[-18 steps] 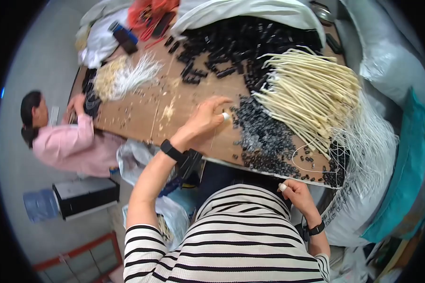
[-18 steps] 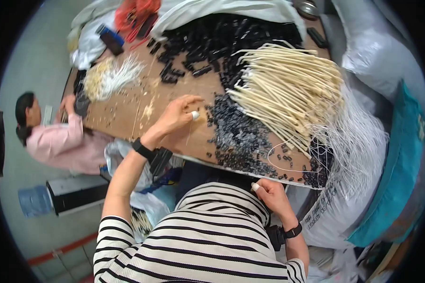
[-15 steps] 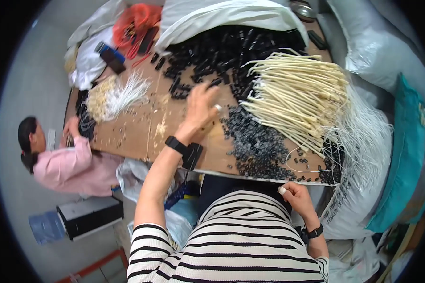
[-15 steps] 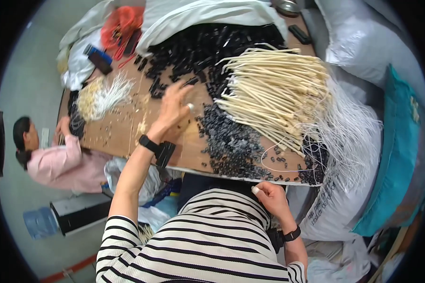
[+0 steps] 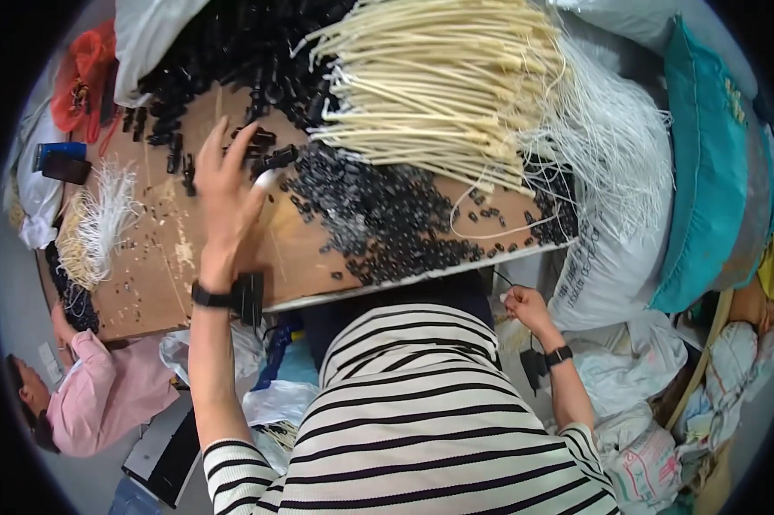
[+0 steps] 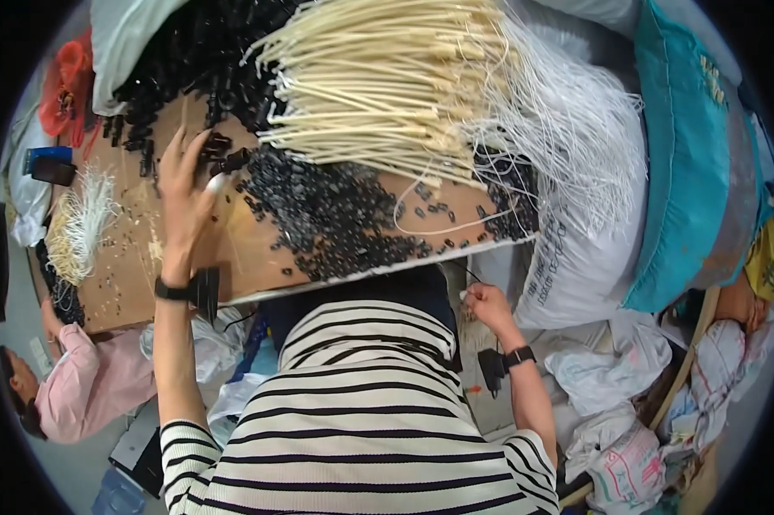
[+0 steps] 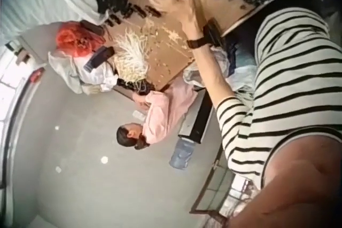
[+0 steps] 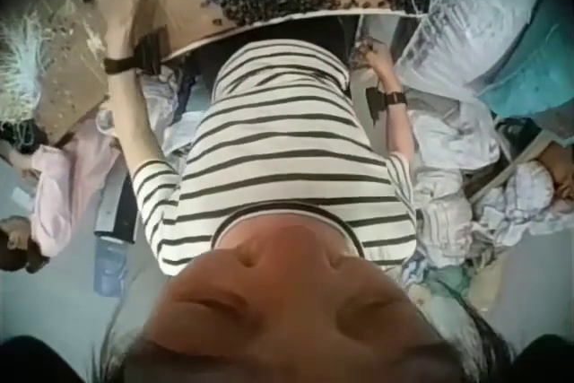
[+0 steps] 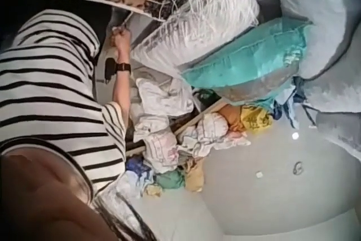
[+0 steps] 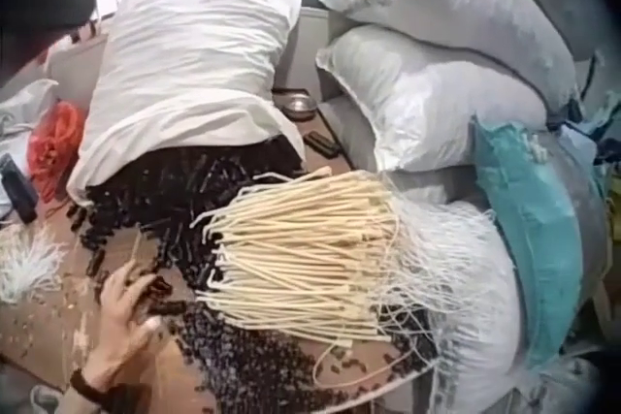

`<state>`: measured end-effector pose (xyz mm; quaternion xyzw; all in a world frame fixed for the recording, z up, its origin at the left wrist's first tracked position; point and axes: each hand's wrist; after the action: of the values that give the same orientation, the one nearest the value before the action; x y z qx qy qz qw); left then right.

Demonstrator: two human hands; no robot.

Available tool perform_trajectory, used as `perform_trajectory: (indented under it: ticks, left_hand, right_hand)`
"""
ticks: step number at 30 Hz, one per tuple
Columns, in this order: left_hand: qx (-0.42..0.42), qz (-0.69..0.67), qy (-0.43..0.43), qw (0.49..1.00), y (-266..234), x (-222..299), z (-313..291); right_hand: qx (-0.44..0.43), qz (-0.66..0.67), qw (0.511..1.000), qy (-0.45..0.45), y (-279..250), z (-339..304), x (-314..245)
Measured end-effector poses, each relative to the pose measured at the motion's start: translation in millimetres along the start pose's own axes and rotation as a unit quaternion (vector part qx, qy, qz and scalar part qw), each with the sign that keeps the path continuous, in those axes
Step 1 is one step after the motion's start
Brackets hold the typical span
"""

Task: The person is manually assembling small wiring harnesses or electronic connectors at a workbench.

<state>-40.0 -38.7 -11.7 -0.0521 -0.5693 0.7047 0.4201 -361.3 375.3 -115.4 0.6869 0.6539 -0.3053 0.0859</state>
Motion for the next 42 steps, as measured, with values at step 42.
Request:
perform_trajectory:
  ticks: [42]
  left_hand:
    - [-0.351, -0.399, -0.641, 0.554, 69.4, -25.7, -558.8]
  right_hand:
    - [-0.152, -0.331, 0.930, 0.054, 29.2, 42.1, 74.4]
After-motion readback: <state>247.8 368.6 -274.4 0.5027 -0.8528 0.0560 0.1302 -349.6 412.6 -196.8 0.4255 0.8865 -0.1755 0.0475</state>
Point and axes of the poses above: each hand's wrist, its own z-axis towards the middle knuckle, its own y-axis out of the palm, x = y × z, and after that the axes turned 1 degree about -y, right-handed
